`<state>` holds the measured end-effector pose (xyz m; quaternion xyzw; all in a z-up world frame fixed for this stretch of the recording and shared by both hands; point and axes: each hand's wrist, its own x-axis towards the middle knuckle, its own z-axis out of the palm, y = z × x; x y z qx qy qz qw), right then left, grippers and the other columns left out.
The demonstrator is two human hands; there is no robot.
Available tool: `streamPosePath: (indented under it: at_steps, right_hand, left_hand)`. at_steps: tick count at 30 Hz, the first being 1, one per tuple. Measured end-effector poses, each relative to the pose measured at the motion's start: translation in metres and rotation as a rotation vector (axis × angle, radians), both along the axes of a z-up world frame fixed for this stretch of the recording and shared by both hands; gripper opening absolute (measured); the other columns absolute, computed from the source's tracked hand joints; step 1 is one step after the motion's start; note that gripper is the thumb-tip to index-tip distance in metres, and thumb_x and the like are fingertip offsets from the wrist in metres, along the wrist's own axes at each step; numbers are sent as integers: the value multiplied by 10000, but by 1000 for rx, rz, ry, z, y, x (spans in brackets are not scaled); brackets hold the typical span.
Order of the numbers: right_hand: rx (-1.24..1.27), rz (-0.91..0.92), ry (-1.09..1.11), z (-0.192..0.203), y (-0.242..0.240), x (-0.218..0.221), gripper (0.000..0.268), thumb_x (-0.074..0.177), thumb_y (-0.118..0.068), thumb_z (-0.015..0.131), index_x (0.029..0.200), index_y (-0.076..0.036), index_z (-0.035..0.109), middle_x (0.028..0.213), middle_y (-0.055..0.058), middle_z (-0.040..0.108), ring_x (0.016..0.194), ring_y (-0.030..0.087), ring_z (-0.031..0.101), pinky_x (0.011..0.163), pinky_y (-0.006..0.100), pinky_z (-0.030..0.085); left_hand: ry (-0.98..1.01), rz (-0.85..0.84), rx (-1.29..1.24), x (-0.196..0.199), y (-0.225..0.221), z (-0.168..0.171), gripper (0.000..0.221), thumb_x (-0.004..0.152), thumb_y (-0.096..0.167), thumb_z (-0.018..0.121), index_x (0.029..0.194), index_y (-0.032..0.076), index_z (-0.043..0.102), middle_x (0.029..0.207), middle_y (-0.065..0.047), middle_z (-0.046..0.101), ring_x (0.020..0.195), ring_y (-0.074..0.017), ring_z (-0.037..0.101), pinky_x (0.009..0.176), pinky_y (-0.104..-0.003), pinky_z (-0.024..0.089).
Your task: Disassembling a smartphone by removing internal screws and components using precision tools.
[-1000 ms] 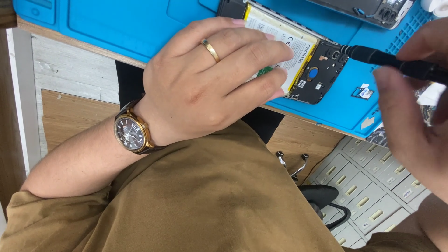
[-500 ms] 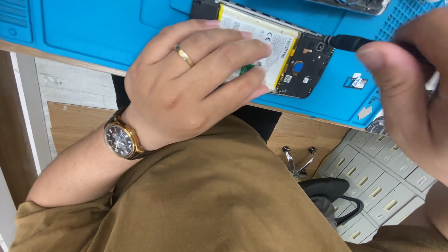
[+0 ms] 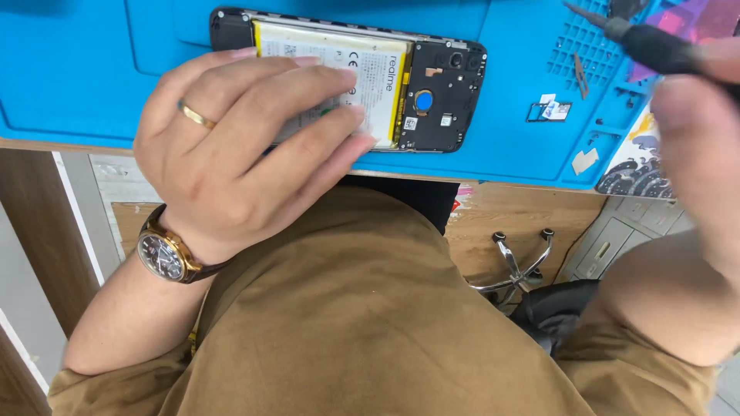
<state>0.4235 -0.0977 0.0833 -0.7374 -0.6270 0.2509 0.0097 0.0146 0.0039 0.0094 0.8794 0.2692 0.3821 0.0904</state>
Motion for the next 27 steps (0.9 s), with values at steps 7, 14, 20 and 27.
streamPosePath:
  at_steps: [7,14,20,27]
  right_hand:
    - [395,148,58,-28,-14,-5,692,1400,-242,115,1350,200,644,1343,332,734,1297,467,701,1224,566,495]
    - [710,-148,434,-50,19,-58,425,1276,-298,497,1134,101,519,1033,337,684,809,416,771,626,385,478]
    - [716,-16,463,-52,23,-60,289,1283,-186,519,1287,100,475,1142,364,625,876,486,772,659,444,546]
    - [683,-184,479,-43,9,-74,470,1275,-349,396,1157,104,438,958,363,642,771,391,722,583,327,352]
  left_hand:
    - [63,-40,19,-1,-1,-2,134,1154,226,815,1099,104,829,1181,-90,813,1003,-293,763,917,-401,541]
    - [132,-24,48,-3,-4,-9,122,1190,208,866,1139,98,877,1210,-92,824,1027,-305,737,951,-428,543]
    - [116,3,32,-2,-8,-10,116,1180,196,859,1126,95,872,1204,-87,819,1013,-315,700,932,-438,538]
    - [91,-45,62,-3,-2,-8,145,1184,191,795,1136,70,858,1190,-111,813,1005,-316,745,930,-423,543]
